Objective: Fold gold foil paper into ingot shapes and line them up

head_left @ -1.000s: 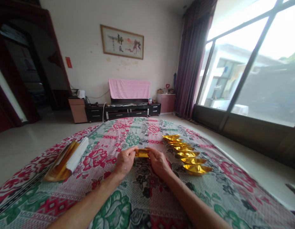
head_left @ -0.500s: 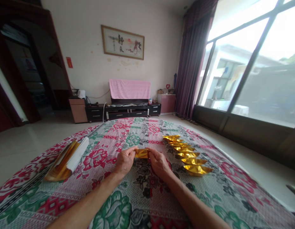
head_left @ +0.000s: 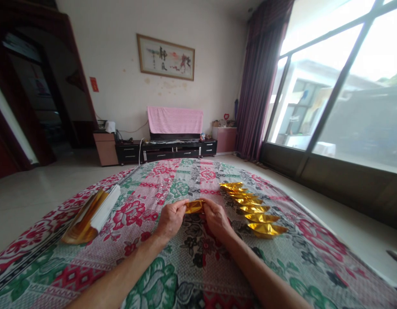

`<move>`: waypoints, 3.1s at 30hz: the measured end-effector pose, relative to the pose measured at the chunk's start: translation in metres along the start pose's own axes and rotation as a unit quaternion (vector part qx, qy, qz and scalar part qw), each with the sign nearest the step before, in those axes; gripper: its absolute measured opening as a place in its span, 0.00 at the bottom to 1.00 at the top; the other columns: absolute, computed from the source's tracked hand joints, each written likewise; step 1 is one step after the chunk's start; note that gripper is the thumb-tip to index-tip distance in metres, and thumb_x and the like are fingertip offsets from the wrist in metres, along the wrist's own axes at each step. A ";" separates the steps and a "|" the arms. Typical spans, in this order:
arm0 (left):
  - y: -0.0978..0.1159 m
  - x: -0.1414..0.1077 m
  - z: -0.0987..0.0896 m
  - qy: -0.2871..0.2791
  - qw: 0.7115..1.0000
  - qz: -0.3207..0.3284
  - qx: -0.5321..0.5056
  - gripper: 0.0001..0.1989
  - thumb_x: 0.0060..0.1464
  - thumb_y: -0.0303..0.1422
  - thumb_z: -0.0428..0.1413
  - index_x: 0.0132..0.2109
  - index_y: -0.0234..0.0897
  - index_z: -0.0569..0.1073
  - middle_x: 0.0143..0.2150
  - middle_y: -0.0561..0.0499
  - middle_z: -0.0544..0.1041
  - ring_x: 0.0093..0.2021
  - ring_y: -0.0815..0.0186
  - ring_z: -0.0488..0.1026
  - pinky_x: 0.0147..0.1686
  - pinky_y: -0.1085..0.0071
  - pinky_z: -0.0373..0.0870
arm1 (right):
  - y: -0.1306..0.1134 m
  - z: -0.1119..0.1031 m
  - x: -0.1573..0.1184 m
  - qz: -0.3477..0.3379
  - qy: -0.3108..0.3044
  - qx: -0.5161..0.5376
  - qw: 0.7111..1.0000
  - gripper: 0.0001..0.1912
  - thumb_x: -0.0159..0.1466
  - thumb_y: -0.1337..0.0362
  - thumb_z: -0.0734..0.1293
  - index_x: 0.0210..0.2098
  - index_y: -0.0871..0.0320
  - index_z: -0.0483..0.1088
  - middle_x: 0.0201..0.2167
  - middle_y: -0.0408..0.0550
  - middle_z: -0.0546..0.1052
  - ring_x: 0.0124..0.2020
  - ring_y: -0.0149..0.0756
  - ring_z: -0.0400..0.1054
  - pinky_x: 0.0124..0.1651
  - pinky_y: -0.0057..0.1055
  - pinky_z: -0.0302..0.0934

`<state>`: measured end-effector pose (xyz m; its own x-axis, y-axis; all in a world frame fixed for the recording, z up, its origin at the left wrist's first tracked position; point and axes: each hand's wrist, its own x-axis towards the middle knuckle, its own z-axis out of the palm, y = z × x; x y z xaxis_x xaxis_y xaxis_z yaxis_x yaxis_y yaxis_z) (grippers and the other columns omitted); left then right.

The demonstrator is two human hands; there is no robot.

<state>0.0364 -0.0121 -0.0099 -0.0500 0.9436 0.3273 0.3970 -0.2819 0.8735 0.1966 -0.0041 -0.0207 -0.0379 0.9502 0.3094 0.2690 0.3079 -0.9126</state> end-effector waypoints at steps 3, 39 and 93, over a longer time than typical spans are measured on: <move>0.002 0.000 0.000 0.008 1.000 0.004 0.007 0.18 0.48 0.32 0.48 0.45 0.36 0.74 0.43 0.50 0.77 0.44 0.64 0.73 0.45 0.69 0.69 | 0.002 0.000 0.000 -0.005 0.008 -0.010 1.000 0.21 0.59 0.57 0.55 0.46 0.57 0.69 0.32 0.45 0.76 0.31 0.34 0.70 0.33 0.28 0.66; 0.005 -0.001 -0.005 0.037 0.990 0.021 0.133 0.18 0.52 0.30 0.45 0.48 0.36 0.73 0.42 0.49 0.78 0.38 0.68 0.74 0.40 0.77 0.68 | -0.024 -0.003 -0.011 -0.082 -0.023 -0.133 0.987 0.18 0.61 0.61 0.53 0.41 0.58 0.72 0.23 0.44 0.72 0.24 0.31 0.64 0.26 0.23 0.55; 0.006 0.011 -0.018 -0.037 0.990 -0.112 0.079 0.19 0.49 0.30 0.46 0.46 0.35 0.73 0.24 0.54 0.77 0.20 0.72 0.72 0.23 0.78 0.66 | -0.027 -0.009 -0.010 -0.055 0.000 -0.131 0.990 0.19 0.52 0.67 0.59 0.42 0.60 0.70 0.31 0.46 0.78 0.30 0.33 0.70 0.36 0.27 0.61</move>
<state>0.0215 -0.0067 0.0056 -0.0876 0.9913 0.0983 0.5226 -0.0383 0.8517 0.1984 -0.0221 0.0031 -0.0814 0.9119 0.4022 0.5039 0.3858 -0.7728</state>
